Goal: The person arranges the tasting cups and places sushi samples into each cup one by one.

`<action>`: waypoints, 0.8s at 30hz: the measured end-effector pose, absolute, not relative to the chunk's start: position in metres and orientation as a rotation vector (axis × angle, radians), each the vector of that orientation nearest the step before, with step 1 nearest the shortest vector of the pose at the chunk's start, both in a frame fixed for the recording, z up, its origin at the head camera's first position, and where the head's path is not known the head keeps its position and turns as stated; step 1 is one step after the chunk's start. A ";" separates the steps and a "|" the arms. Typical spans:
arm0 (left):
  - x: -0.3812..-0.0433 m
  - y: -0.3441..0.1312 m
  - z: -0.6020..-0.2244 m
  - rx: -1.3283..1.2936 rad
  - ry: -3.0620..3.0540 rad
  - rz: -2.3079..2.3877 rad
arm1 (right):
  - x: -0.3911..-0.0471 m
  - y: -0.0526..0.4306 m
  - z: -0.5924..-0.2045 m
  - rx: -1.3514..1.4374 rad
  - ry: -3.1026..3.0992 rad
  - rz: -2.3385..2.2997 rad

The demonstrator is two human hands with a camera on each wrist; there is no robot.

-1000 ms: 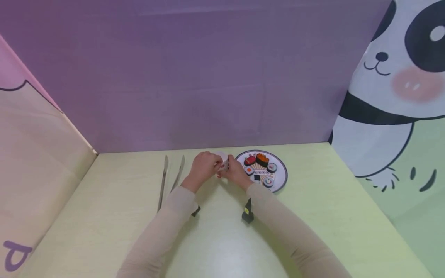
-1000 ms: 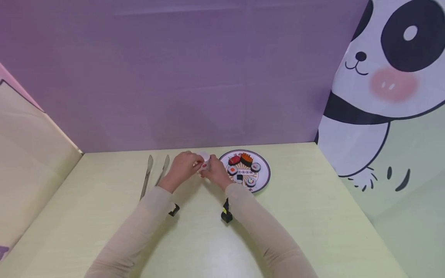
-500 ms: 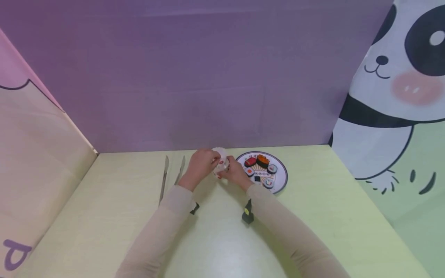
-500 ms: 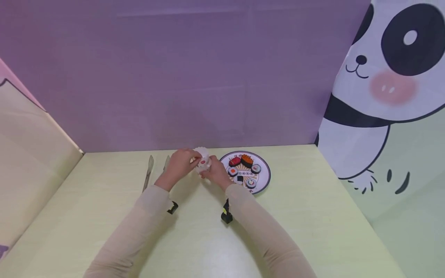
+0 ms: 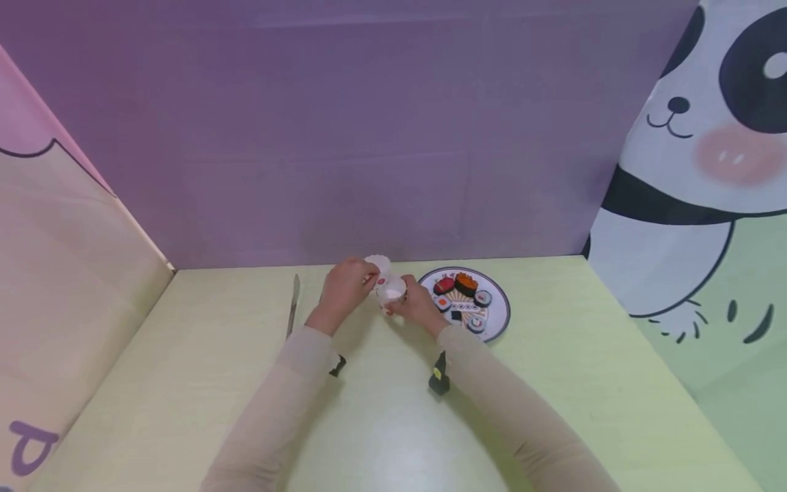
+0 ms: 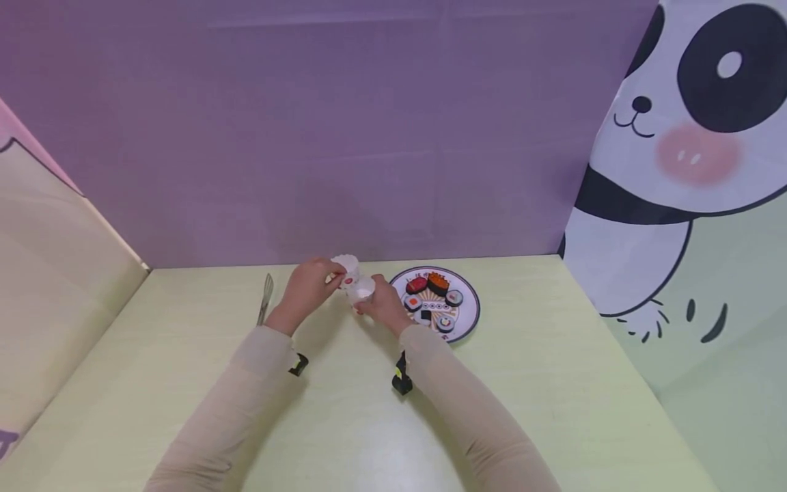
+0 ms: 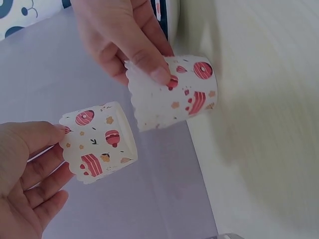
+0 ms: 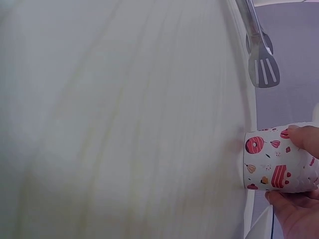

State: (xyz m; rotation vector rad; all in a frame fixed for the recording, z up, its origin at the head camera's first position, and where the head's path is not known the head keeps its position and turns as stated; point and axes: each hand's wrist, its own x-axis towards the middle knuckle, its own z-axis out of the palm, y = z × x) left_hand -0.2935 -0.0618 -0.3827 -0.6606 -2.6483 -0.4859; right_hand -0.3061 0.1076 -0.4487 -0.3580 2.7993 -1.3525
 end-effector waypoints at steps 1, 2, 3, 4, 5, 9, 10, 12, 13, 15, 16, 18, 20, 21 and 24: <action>-0.294 -0.063 -0.383 -0.651 -2.644 -0.479 | -0.306 0.108 -0.449 -0.356 2.796 -1.354; -0.294 -0.065 -0.384 -0.645 -2.638 -0.471 | -0.307 0.108 -0.450 -0.354 2.794 -1.354; -0.295 -0.066 -0.385 -0.642 -2.633 -0.470 | -0.307 0.108 -0.450 -0.353 2.793 -1.353; -0.295 -0.068 -0.385 -0.639 -2.629 -0.469 | -0.307 0.108 -0.451 -0.355 2.796 -1.349; -0.296 -0.069 -0.387 -0.634 -2.630 -0.468 | -0.308 0.108 -0.451 -0.356 2.800 -1.347; -0.297 -0.075 -0.390 -0.613 -2.639 -0.493 | -0.308 0.108 -0.451 -0.372 2.821 -1.332; -0.297 -0.077 -0.392 -0.608 -2.641 -0.500 | -0.308 0.108 -0.452 -0.375 2.825 -1.329; -0.298 -0.079 -0.393 -0.599 -2.640 -0.519 | -0.307 0.107 -0.451 -0.374 2.825 -1.334; -0.299 -0.080 -0.394 -0.594 -2.638 -0.526 | -0.307 0.107 -0.451 -0.373 2.825 -1.337; -0.299 -0.082 -0.396 -0.586 -2.631 -0.540 | -0.307 0.107 -0.451 -0.375 2.827 -1.338; -0.300 -0.083 -0.397 -0.582 -2.627 -0.540 | -0.307 0.107 -0.451 -0.375 2.826 -1.339; -0.300 -0.084 -0.397 -0.571 -2.621 -0.546 | -0.307 0.107 -0.451 -0.376 2.830 -1.329; -0.300 -0.085 -0.398 -0.563 -2.620 -0.543 | -0.308 0.107 -0.451 -0.377 2.831 -1.323; -0.300 -0.086 -0.399 -0.558 -2.625 -0.537 | -0.308 0.107 -0.451 -0.376 2.828 -1.325; -0.300 -0.087 -0.401 -0.545 -2.650 -0.522 | -0.308 0.107 -0.451 -0.372 2.826 -1.328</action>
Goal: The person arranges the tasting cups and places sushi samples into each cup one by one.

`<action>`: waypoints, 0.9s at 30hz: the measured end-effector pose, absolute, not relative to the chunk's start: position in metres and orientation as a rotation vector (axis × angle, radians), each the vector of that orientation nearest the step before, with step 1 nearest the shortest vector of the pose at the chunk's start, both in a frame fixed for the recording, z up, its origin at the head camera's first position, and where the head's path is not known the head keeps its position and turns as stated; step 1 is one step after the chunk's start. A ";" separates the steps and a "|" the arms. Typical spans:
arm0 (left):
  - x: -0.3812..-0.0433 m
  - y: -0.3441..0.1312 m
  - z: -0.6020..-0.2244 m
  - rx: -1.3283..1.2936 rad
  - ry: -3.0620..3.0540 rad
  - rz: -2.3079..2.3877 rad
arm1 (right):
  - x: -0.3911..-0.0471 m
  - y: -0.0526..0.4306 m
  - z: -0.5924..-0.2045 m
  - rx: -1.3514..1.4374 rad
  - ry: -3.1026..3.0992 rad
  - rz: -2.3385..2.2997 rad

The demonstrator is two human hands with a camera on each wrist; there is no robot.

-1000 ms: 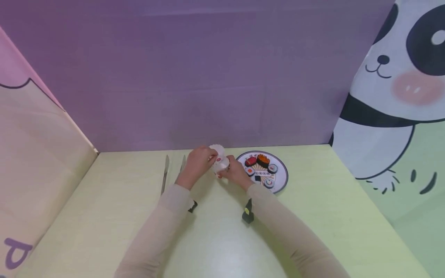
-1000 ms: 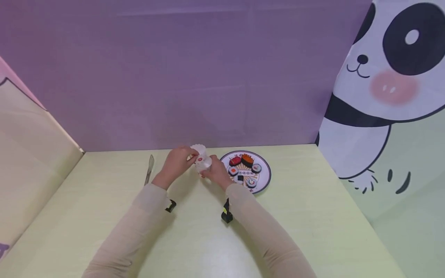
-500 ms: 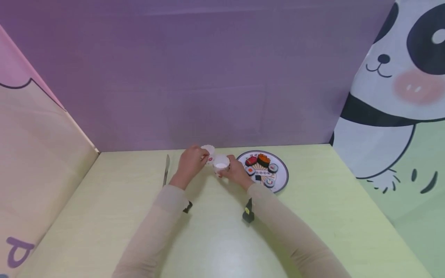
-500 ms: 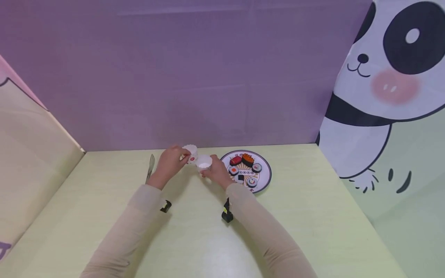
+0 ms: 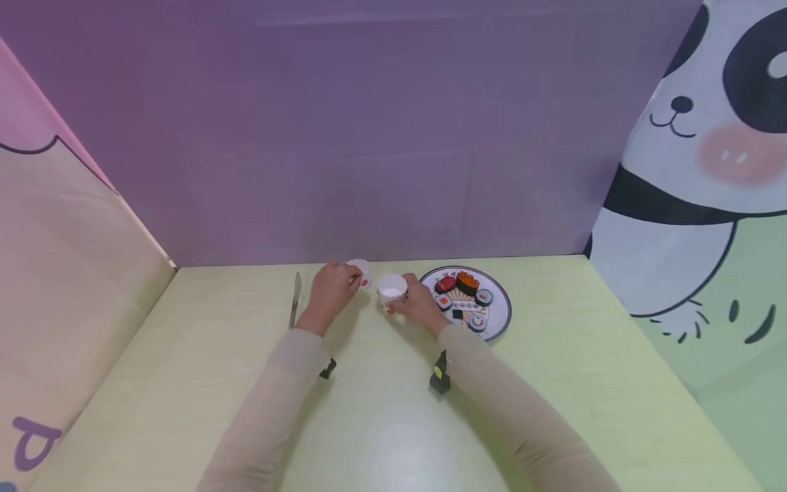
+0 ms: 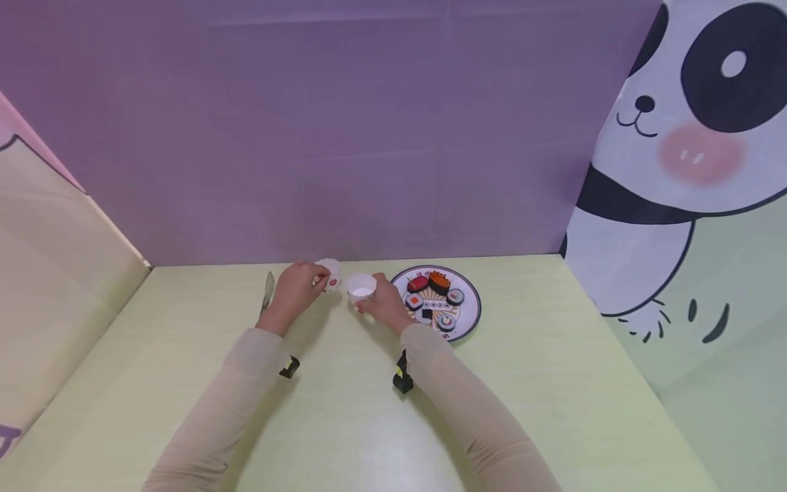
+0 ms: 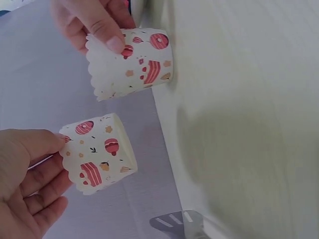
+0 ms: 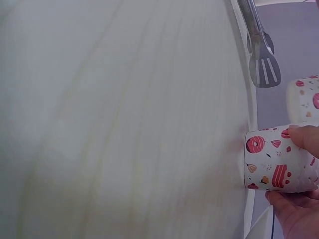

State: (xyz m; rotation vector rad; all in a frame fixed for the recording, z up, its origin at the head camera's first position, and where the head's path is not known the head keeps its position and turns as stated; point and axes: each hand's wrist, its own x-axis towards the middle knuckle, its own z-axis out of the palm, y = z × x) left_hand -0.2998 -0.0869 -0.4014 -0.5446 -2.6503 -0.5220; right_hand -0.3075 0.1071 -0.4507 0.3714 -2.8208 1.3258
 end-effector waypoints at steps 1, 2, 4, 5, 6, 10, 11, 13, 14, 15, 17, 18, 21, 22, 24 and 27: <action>-0.300 -0.087 -0.402 -0.539 -2.664 -0.515 | -0.307 0.107 -0.450 0.369 -2.818 1.333; -0.300 -0.087 -0.403 -0.533 -2.678 -0.509 | -0.307 0.107 -0.450 0.372 -2.818 1.330; -0.301 -0.087 -0.405 -0.525 -2.697 -0.500 | -0.307 0.107 -0.450 0.375 -2.818 1.328; -0.301 -0.087 -0.407 -0.520 -2.705 -0.497 | -0.307 0.107 -0.450 0.377 -2.818 1.328; -0.301 -0.087 -0.408 -0.518 -2.709 -0.495 | -0.307 0.107 -0.450 0.378 -2.817 1.329; -0.301 -0.086 -0.412 -0.514 -2.708 -0.483 | -0.307 0.107 -0.451 0.382 -2.808 1.348; -0.301 -0.086 -0.412 -0.515 -2.712 -0.481 | -0.307 0.108 -0.451 0.381 -2.807 1.353; -0.301 -0.085 -0.414 -0.523 -2.721 -0.476 | -0.307 0.108 -0.452 0.379 -2.806 1.363; -0.301 -0.084 -0.415 -0.528 -2.729 -0.472 | -0.307 0.108 -0.452 0.379 -2.805 1.365; -0.301 -0.084 -0.416 -0.533 -2.736 -0.467 | -0.307 0.108 -0.452 0.379 -2.806 1.368; -0.302 -0.082 -0.418 -0.537 -2.758 -0.466 | -0.308 0.108 -0.453 0.382 -2.804 1.367; -0.302 -0.082 -0.419 -0.536 -2.769 -0.467 | -0.308 0.109 -0.453 0.386 -2.801 1.366; -0.303 -0.081 -0.421 -0.534 -2.801 -0.461 | -0.308 0.109 -0.453 0.398 -2.799 1.362; -0.303 -0.081 -0.422 -0.535 -2.808 -0.459 | -0.308 0.109 -0.453 0.404 -2.796 1.359; -0.303 -0.080 -0.423 -0.543 -2.814 -0.445 | -0.308 0.109 -0.453 0.407 -2.800 1.353; -0.303 -0.080 -0.423 -0.558 -2.807 -0.430 | -0.309 0.108 -0.453 0.417 -2.798 1.337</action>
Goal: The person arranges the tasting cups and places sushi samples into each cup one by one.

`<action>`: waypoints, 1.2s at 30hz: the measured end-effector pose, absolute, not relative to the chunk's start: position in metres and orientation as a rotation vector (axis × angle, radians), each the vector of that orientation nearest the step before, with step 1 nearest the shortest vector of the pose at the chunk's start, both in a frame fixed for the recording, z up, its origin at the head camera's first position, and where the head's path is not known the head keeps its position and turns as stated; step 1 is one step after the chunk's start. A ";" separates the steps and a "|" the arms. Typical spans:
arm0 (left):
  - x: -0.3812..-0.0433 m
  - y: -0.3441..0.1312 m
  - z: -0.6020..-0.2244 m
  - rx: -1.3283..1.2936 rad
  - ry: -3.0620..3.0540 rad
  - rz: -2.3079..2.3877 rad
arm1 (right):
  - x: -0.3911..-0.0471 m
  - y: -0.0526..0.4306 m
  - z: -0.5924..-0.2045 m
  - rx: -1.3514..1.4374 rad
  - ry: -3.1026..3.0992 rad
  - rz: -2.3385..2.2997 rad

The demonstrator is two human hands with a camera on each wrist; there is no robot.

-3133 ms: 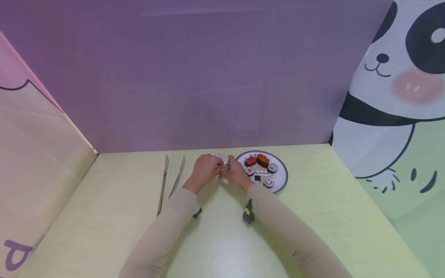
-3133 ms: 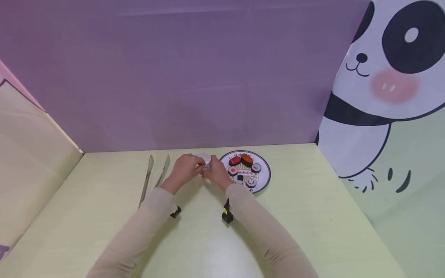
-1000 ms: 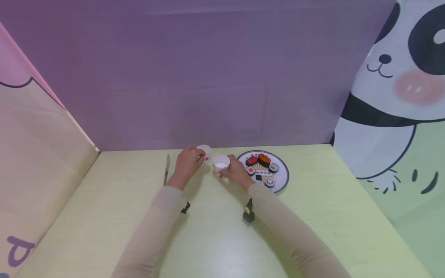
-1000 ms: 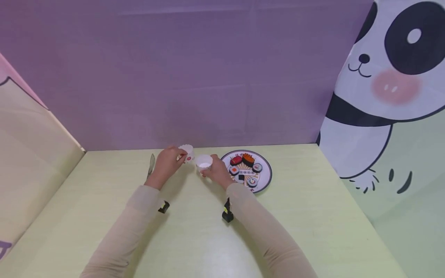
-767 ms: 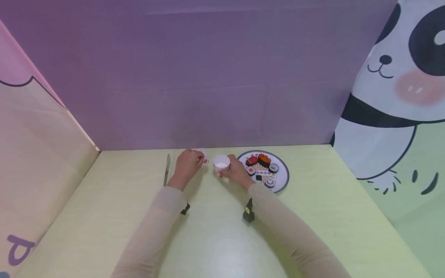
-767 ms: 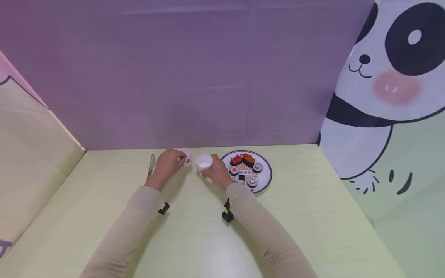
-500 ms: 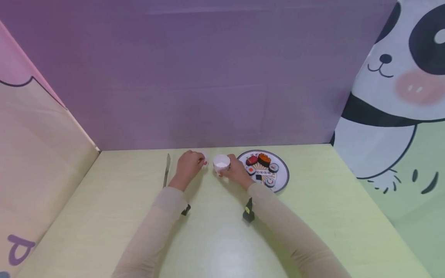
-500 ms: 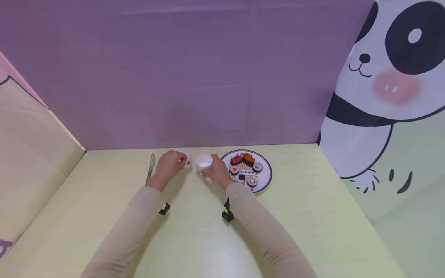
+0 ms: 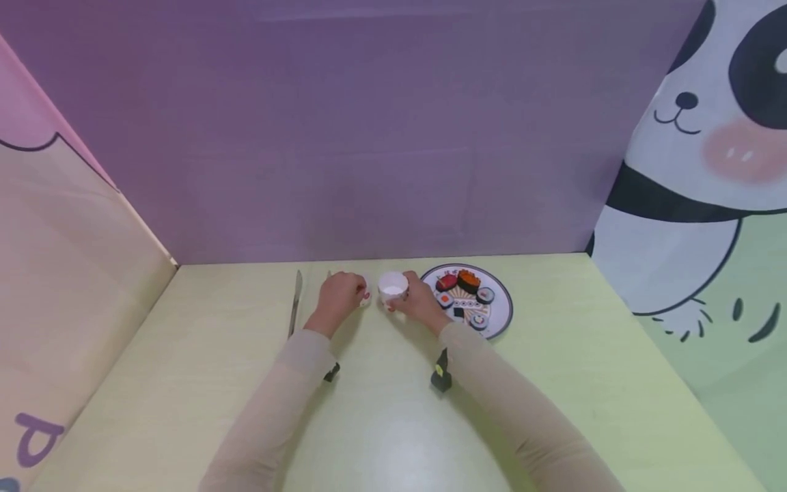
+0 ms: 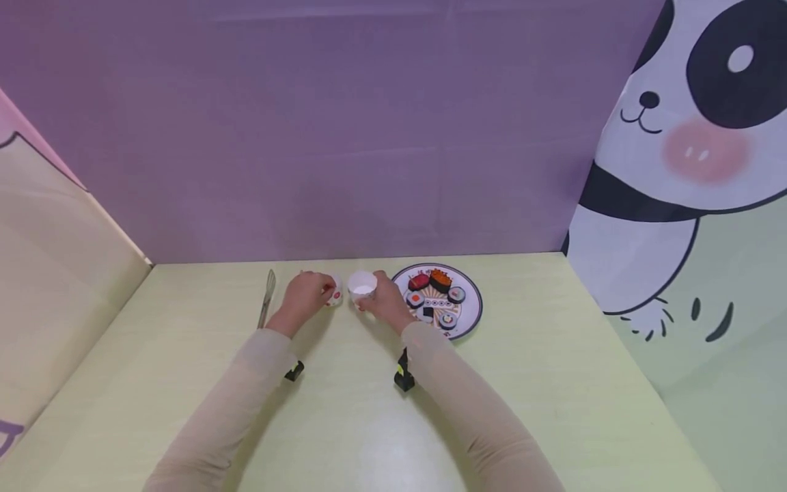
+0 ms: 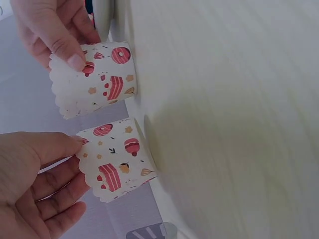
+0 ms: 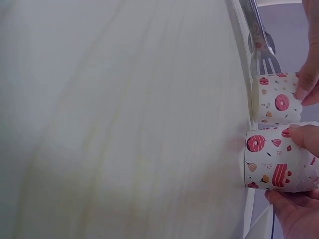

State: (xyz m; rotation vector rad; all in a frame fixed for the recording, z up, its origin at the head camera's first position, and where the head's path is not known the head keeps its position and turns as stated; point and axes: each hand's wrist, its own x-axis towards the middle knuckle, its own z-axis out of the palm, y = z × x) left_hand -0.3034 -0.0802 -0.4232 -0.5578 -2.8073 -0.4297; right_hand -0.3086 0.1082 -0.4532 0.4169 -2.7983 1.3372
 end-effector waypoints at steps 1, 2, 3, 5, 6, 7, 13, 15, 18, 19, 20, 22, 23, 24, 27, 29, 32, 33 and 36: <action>-0.304 -0.080 -0.424 -0.564 -2.802 -0.431 | -0.309 0.108 -0.453 0.416 -2.799 1.335; -0.304 -0.080 -0.425 -0.571 -2.797 -0.431 | -0.309 0.108 -0.453 0.416 -2.801 1.330; -0.304 -0.080 -0.425 -0.579 -2.793 -0.431 | -0.309 0.107 -0.453 0.417 -2.800 1.326; -0.304 -0.081 -0.427 -0.593 -2.790 -0.430 | -0.308 0.107 -0.452 0.416 -2.805 1.330; -0.304 -0.081 -0.429 -0.599 -2.791 -0.429 | -0.307 0.106 -0.452 0.411 -2.809 1.335; -0.304 -0.081 -0.430 -0.603 -2.792 -0.430 | -0.306 0.106 -0.452 0.409 -2.812 1.334; -0.304 -0.081 -0.434 -0.609 -2.781 -0.423 | -0.305 0.106 -0.453 0.404 -2.806 1.338; -0.304 -0.081 -0.434 -0.605 -2.779 -0.418 | -0.306 0.106 -0.453 0.408 -2.802 1.341; -0.304 -0.080 -0.434 -0.601 -2.782 -0.406 | -0.307 0.106 -0.453 0.404 -2.804 1.334; -0.304 -0.079 -0.435 -0.598 -2.784 -0.400 | -0.307 0.107 -0.454 0.400 -2.808 1.328; -0.304 -0.079 -0.434 -0.597 -2.786 -0.392 | -0.308 0.107 -0.454 0.397 -2.812 1.328; -0.304 -0.078 -0.434 -0.599 -2.787 -0.375 | -0.308 0.107 -0.453 0.397 -2.818 1.317; -0.303 -0.077 -0.433 -0.597 -2.788 -0.366 | -0.309 0.107 -0.453 0.399 -2.821 1.317; -0.303 -0.077 -0.432 -0.596 -2.788 -0.361 | -0.309 0.107 -0.453 0.402 -2.822 1.316; -0.303 -0.075 -0.429 -0.590 -2.788 -0.355 | -0.309 0.107 -0.452 0.411 -2.820 1.312; -0.303 -0.073 -0.426 -0.583 -2.792 -0.349 | -0.309 0.107 -0.451 0.410 -2.823 1.313; -0.302 -0.070 -0.419 -0.580 -2.802 -0.336 | -0.309 0.107 -0.450 0.414 -2.828 1.313; -0.301 -0.069 -0.417 -0.582 -2.804 -0.329 | -0.308 0.107 -0.450 0.412 -2.830 1.316; -0.298 -0.064 -0.409 -0.598 -2.805 -0.318 | -0.308 0.108 -0.450 0.414 -2.827 1.327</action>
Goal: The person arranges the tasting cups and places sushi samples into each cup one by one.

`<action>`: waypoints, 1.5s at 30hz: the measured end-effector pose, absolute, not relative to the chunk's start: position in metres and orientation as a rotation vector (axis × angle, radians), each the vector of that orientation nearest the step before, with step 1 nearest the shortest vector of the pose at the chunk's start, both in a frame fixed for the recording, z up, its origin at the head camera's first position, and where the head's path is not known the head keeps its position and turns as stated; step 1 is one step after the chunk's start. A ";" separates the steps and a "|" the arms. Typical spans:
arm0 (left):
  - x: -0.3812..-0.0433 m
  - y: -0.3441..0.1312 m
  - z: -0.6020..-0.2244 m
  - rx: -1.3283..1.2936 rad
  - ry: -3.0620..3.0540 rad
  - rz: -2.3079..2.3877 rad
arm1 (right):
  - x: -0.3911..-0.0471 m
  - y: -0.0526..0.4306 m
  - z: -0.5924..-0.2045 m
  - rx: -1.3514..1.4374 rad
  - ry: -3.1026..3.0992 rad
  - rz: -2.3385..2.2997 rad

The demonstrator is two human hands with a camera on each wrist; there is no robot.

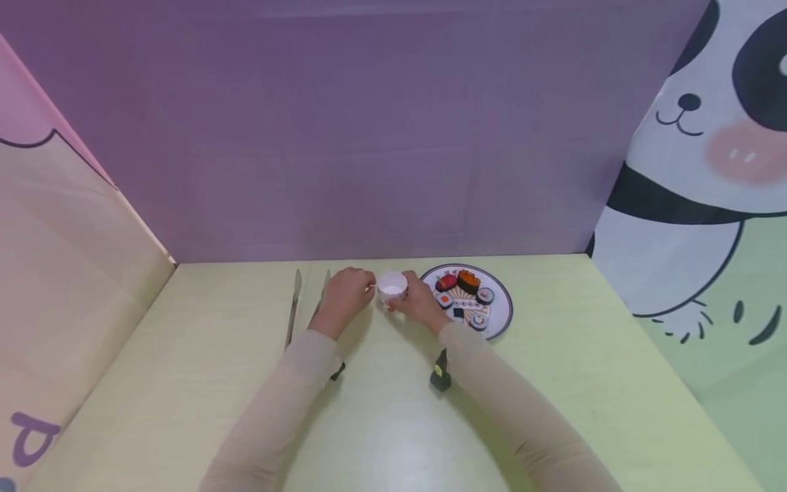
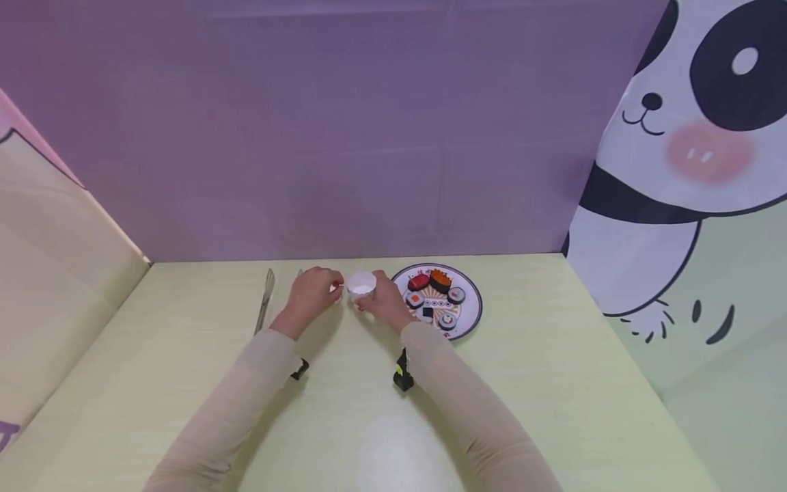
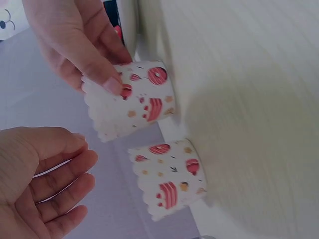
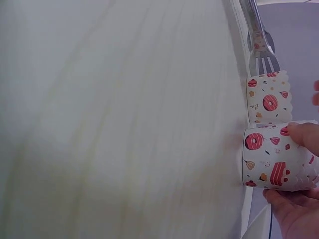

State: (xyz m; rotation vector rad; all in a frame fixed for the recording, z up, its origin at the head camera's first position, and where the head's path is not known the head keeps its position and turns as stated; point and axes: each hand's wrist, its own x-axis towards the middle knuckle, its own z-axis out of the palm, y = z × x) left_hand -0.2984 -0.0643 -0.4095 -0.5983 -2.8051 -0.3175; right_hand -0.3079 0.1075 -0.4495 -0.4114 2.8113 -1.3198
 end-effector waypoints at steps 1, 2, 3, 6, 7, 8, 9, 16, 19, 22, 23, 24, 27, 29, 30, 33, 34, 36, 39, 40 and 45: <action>-0.298 -0.063 -0.407 -0.607 -2.802 -0.319 | -0.308 0.108 -0.449 -0.411 2.808 -1.325; -0.296 -0.061 -0.405 -0.615 -2.798 -0.322 | -0.308 0.108 -0.449 -0.409 2.805 -1.330; -0.295 -0.060 -0.404 -0.625 -2.793 -0.331 | -0.308 0.108 -0.449 -0.408 2.804 -1.333; -0.292 -0.056 -0.401 -0.663 -2.779 -0.356 | -0.308 0.108 -0.450 -0.406 2.796 -1.338; -0.291 -0.054 -0.401 -0.676 -2.775 -0.364 | -0.308 0.108 -0.450 -0.403 2.794 -1.337; -0.291 -0.053 -0.401 -0.690 -2.772 -0.373 | -0.308 0.108 -0.450 -0.402 2.791 -1.336; -0.290 -0.052 -0.401 -0.706 -2.767 -0.378 | -0.308 0.108 -0.450 -0.402 2.789 -1.337; -0.289 -0.045 -0.405 -0.754 -2.740 -0.395 | -0.308 0.108 -0.451 -0.411 2.796 -1.349; -0.289 -0.042 -0.406 -0.782 -2.742 -0.407 | -0.306 0.108 -0.451 -0.427 2.805 -1.353; -0.290 -0.038 -0.407 -0.810 -2.756 -0.386 | -0.306 0.109 -0.452 -0.449 2.820 -1.359; -0.290 -0.037 -0.407 -0.813 -2.763 -0.369 | -0.306 0.110 -0.453 -0.459 2.825 -1.357; -0.290 -0.037 -0.407 -0.815 -2.776 -0.358 | -0.306 0.110 -0.453 -0.465 2.827 -1.359; -0.290 -0.035 -0.408 -0.816 -2.803 -0.328 | -0.308 0.111 -0.454 -0.482 2.836 -1.354; -0.291 -0.034 -0.408 -0.819 -2.815 -0.323 | -0.308 0.110 -0.454 -0.484 2.840 -1.352; -0.291 -0.034 -0.409 -0.821 -2.818 -0.317 | -0.308 0.110 -0.454 -0.485 2.840 -1.353; -0.292 -0.033 -0.410 -0.824 -2.815 -0.313 | -0.308 0.110 -0.453 -0.485 2.839 -1.353; -0.293 -0.032 -0.411 -0.825 -2.810 -0.307 | -0.307 0.110 -0.453 -0.483 2.839 -1.353; -0.293 -0.032 -0.412 -0.828 -2.800 -0.304 | -0.307 0.110 -0.453 -0.481 2.841 -1.347; -0.295 -0.031 -0.414 -0.841 -2.782 -0.307 | -0.307 0.110 -0.452 -0.482 2.847 -1.339; -0.295 -0.031 -0.415 -0.845 -2.777 -0.312 | -0.307 0.110 -0.452 -0.487 2.847 -1.339; -0.296 -0.030 -0.415 -0.857 -2.766 -0.321 | -0.307 0.110 -0.451 -0.505 2.856 -1.330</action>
